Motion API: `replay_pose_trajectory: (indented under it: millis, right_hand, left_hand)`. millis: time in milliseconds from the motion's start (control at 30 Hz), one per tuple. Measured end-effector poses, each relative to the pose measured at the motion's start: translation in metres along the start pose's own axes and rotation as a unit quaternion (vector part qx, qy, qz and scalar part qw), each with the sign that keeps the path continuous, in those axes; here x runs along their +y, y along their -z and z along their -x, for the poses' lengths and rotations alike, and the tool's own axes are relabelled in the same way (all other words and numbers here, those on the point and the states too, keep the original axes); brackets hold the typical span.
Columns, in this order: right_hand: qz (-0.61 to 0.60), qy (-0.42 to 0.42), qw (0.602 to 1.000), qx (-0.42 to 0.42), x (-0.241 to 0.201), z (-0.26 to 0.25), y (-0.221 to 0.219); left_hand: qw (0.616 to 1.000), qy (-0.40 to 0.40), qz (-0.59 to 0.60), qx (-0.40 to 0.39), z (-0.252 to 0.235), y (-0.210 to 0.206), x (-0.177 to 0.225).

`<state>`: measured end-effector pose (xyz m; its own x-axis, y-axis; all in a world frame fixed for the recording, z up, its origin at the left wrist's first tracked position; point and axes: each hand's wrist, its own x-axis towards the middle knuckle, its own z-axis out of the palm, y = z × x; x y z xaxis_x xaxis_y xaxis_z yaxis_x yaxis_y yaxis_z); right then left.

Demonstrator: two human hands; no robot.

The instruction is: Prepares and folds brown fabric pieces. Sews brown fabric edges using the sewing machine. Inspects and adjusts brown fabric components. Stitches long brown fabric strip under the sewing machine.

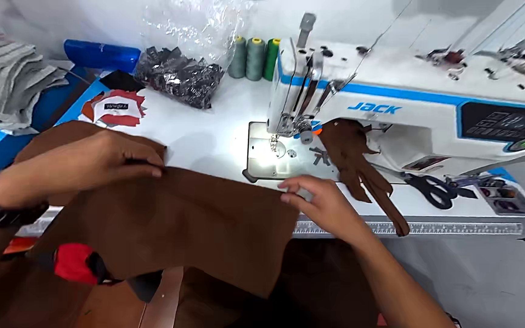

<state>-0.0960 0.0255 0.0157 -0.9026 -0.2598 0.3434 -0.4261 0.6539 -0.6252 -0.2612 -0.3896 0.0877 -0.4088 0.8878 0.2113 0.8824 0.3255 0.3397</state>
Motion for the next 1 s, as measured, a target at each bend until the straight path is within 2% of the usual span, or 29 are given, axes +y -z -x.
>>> replay_pose_trajectory:
  millis: [67, 133, 233, 333, 400, 500, 633, 800, 867, 933, 1000]
  right_hand:
    - [0.064, -0.007, 0.997, 0.031, 0.021, -0.022, -0.004]
    - [0.154, -0.013, 0.986, 0.059, 0.036, -0.025, 0.000]
    - [0.216, -0.080, 0.969, 0.086, 0.054, -0.006, 0.036]
    - [0.227, -0.122, 0.960, 0.114, 0.080, -0.001, 0.068]
    - [0.219, -0.114, 0.964, 0.096, 0.092, -0.011, 0.078]
    - [0.207, -0.098, 0.973, 0.036, 0.101, -0.030, 0.082]
    - [0.183, -0.100, 0.978, -0.032, 0.111, -0.038, 0.081]
    - [0.145, -0.114, 0.983, 0.003, 0.105, -0.030, 0.091]
    - [0.092, -0.116, 0.989, 0.001, 0.086, -0.028, 0.097]
    - [0.037, -0.073, 0.997, -0.008, 0.069, -0.030, 0.089]
    - [0.037, 0.027, 0.999, 0.005, 0.059, -0.037, 0.066]
  left_hand:
    - [0.999, 0.028, -0.040, -0.015, -0.024, -0.005, -0.030]
    - [0.993, 0.053, -0.107, -0.013, -0.042, -0.021, -0.038]
    - [0.983, 0.041, -0.179, 0.012, -0.064, -0.055, -0.005]
    - [0.987, -0.030, -0.152, 0.033, -0.089, -0.102, 0.044]
    - [0.988, -0.075, -0.137, 0.022, -0.106, -0.130, 0.062]
    - [0.984, -0.117, -0.135, 0.001, -0.125, -0.156, 0.063]
    - [0.984, -0.117, -0.134, -0.018, -0.132, -0.163, 0.052]
    - [0.986, -0.106, -0.127, -0.022, -0.132, -0.155, 0.046]
    - [0.990, -0.103, -0.101, 0.011, -0.135, -0.147, 0.047]
    - [0.994, -0.080, -0.033, 0.059, -0.141, -0.138, 0.048]
    - [0.993, -0.022, 0.077, 0.082, -0.150, -0.131, 0.051]
